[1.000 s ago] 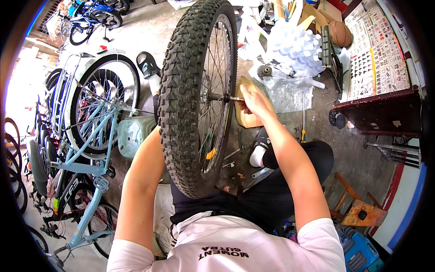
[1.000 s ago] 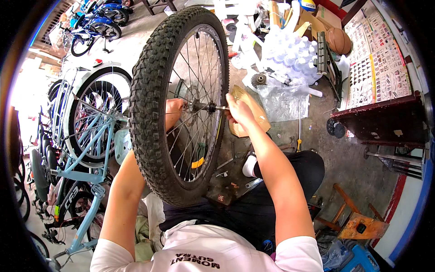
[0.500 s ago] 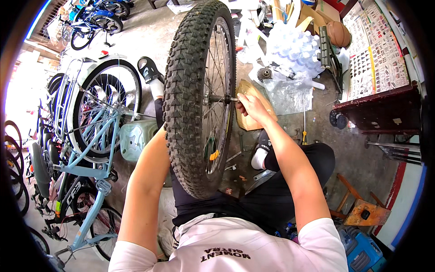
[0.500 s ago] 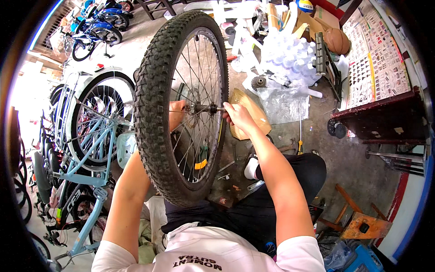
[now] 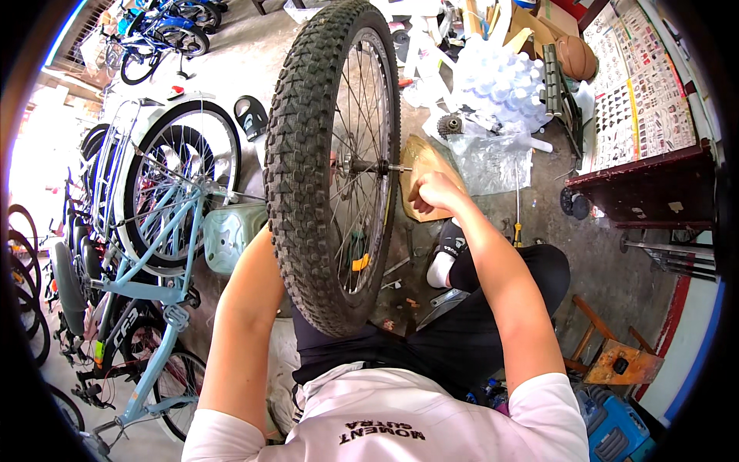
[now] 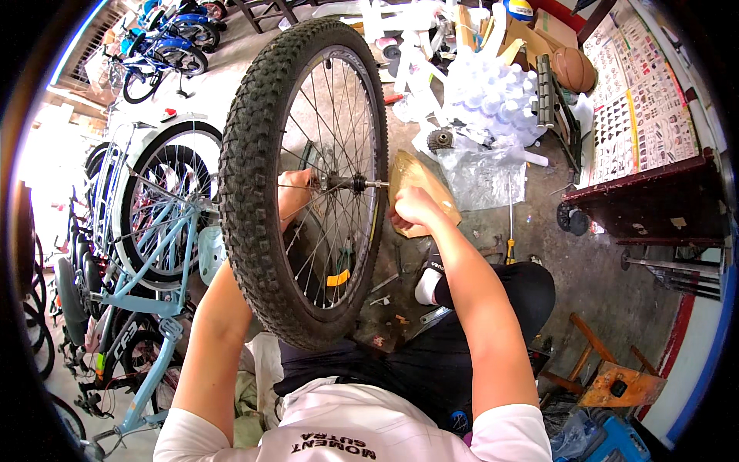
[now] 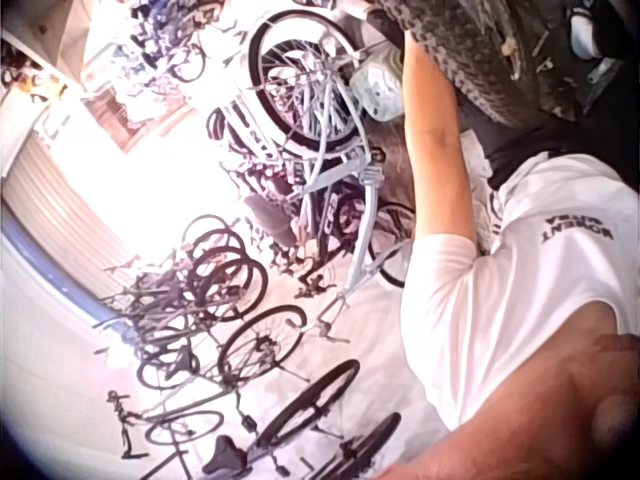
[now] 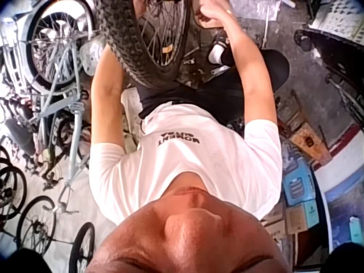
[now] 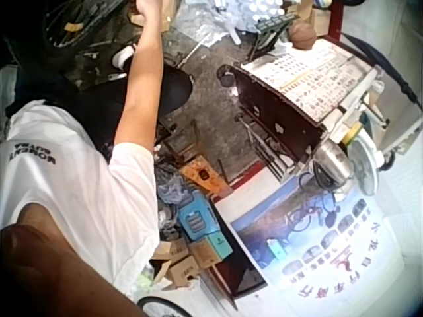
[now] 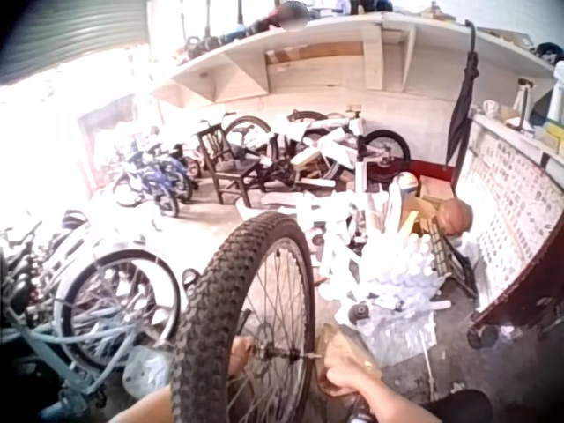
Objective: The person uses pliers and a wrench to adjust spokes and parts on a bicycle wheel, then picks up and attaches a clear plastic disc to the hub.
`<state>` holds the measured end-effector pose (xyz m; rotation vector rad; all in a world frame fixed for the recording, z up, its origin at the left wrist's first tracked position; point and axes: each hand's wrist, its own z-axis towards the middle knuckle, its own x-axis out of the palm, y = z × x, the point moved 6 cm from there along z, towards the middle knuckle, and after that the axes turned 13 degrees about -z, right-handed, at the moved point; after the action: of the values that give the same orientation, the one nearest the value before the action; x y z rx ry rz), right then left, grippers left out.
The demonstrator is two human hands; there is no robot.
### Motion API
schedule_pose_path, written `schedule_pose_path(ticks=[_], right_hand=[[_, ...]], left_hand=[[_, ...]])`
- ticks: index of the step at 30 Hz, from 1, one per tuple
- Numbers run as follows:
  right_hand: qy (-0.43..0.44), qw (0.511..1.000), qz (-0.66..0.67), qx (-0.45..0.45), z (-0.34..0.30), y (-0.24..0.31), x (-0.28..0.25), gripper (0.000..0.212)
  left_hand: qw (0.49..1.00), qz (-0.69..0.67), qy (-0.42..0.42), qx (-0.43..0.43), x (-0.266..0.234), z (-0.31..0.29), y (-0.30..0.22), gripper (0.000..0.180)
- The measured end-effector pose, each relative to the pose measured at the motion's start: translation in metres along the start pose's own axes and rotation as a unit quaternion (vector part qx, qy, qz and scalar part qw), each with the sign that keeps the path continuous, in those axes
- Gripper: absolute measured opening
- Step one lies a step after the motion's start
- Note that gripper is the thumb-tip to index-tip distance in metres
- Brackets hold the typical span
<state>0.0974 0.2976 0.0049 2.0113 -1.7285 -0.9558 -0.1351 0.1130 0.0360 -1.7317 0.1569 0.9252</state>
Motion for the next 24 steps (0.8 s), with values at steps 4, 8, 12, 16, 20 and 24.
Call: schedule_pose_path(ticks=[4, 8, 12, 16, 20, 24], right_hand=[[-0.218, 0.901, 0.328, -0.183, 0.0, 0.0, -0.035, 0.039], [-0.105, 0.963, 0.205, -0.14, -0.001, 0.008, -0.035, 0.042], [-0.052, 0.998, -0.044, 0.015, -0.004, -0.003, -0.024, 0.043], [-0.162, 0.939, 0.235, -0.192, -0.006, 0.007, -0.04, 0.043], [-0.022, 0.996, -0.056, -0.063, -0.001, 0.004, -0.012, 0.031], [-0.177, 0.969, -0.053, -0.165, 0.008, -0.008, -0.022, 0.035]], left_hand=[[1.0, -0.003, 0.003, 0.005, 0.005, 0.002, -0.003, 0.033], [1.0, -0.004, 0.004, 0.005, 0.004, 0.003, -0.002, 0.033], [1.0, -0.002, 0.004, 0.0, 0.002, -0.001, 0.004, 0.032], [1.0, -0.008, 0.006, 0.007, 0.009, 0.006, -0.001, 0.032], [1.0, -0.008, 0.006, 0.003, 0.01, 0.005, 0.001, 0.032], [1.0, -0.021, 0.009, 0.012, 0.017, 0.014, -0.005, 0.032]])
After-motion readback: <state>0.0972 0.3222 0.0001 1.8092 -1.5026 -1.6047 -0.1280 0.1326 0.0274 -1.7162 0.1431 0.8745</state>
